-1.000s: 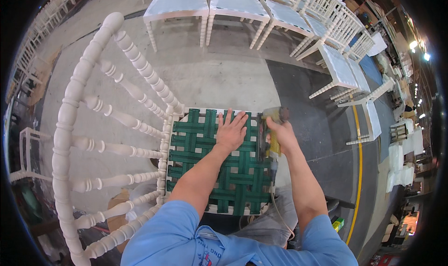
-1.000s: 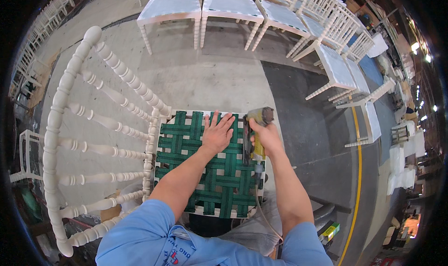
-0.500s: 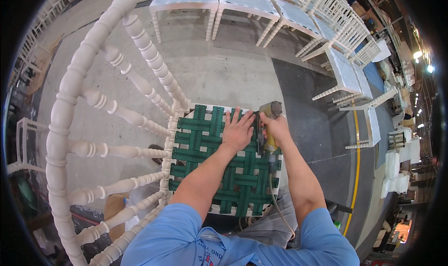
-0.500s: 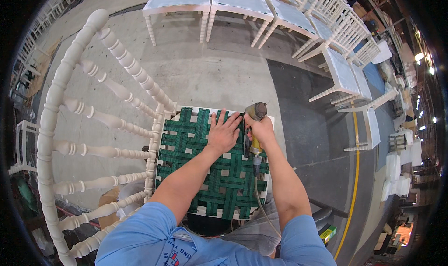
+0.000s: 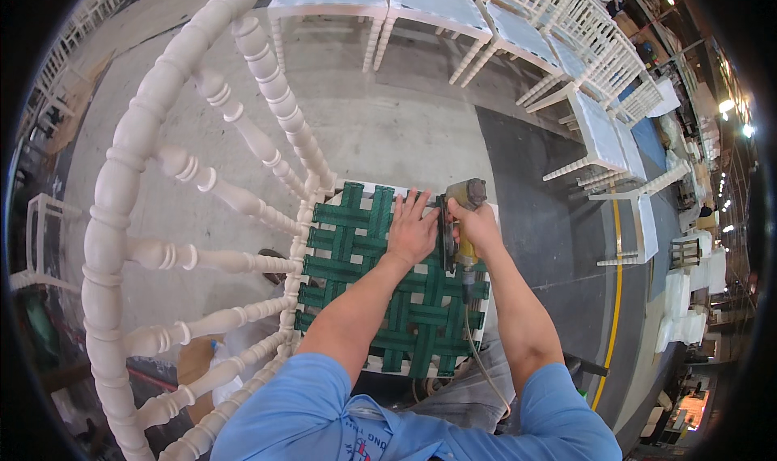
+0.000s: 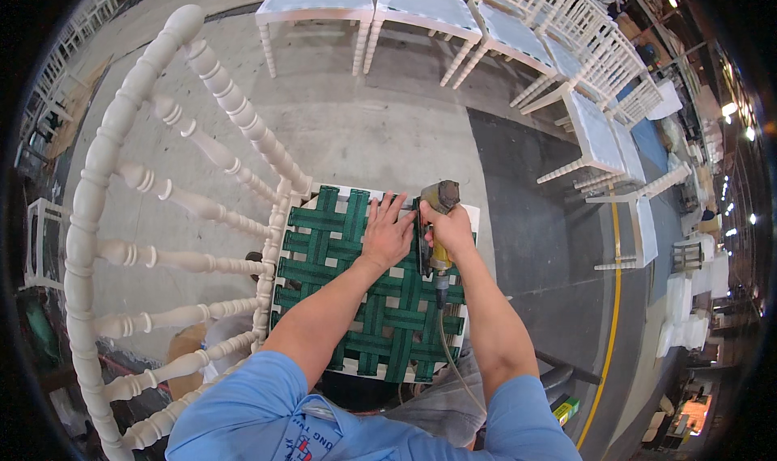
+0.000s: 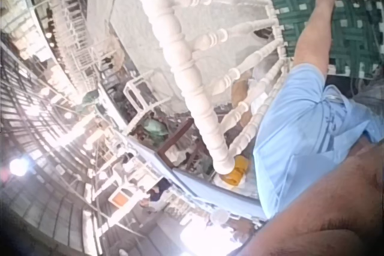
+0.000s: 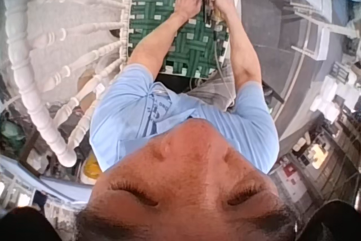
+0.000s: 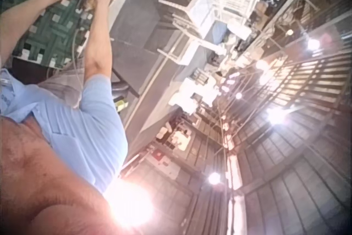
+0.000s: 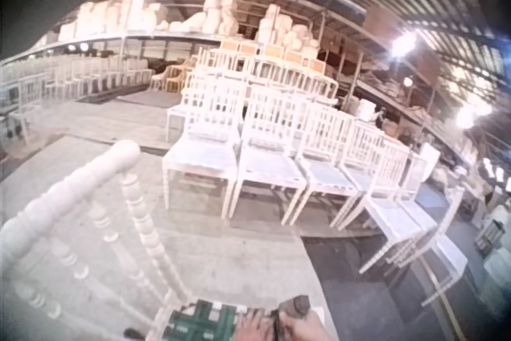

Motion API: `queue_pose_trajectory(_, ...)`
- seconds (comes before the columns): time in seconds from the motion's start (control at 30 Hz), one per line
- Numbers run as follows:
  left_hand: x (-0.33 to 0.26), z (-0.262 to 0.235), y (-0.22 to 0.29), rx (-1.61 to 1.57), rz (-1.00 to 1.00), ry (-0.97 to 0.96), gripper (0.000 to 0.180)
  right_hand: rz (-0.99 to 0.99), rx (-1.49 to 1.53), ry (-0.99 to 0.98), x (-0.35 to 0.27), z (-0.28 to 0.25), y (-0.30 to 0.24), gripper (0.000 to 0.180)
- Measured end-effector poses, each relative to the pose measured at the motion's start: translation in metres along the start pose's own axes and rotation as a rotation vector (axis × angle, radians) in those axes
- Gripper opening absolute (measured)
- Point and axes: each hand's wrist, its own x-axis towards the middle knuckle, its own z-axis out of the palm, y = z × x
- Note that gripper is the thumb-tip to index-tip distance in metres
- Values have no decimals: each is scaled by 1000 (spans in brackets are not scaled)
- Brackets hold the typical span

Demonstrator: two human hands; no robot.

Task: The person weaves green straps into a white wooden chair seat frame, using a staple gun to secure the straps at the edges. After completing the weave, the person places a white protective sheet over the seat and staples it in place.

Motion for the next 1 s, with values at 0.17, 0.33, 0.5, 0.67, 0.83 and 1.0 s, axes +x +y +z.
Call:
queue_pose_trajectory(0.17,-2,-2,0,-41,-14,6,29,11,-43,4,-1,2,-3,27)
queue_pose_trajectory(0.33,-1,-3,-1,-60,-13,26,25,9,-8,4,-4,5,2,30)
queue_pose_trajectory(0.5,1,-4,0,-51,-16,19,25,24,-57,56,-4,6,2,27)
queue_pose_trajectory(0.67,2,-2,2,-59,-16,42,27,46,-9,39,-5,-5,5,25)
queue_pose_trajectory(0.83,3,-2,-2,-47,-31,51,25,32,-5,61,-6,-5,2,25)
queue_pose_trajectory(1.0,3,-1,4,-65,6,78,23,55,56,53,-16,-25,-2,24)
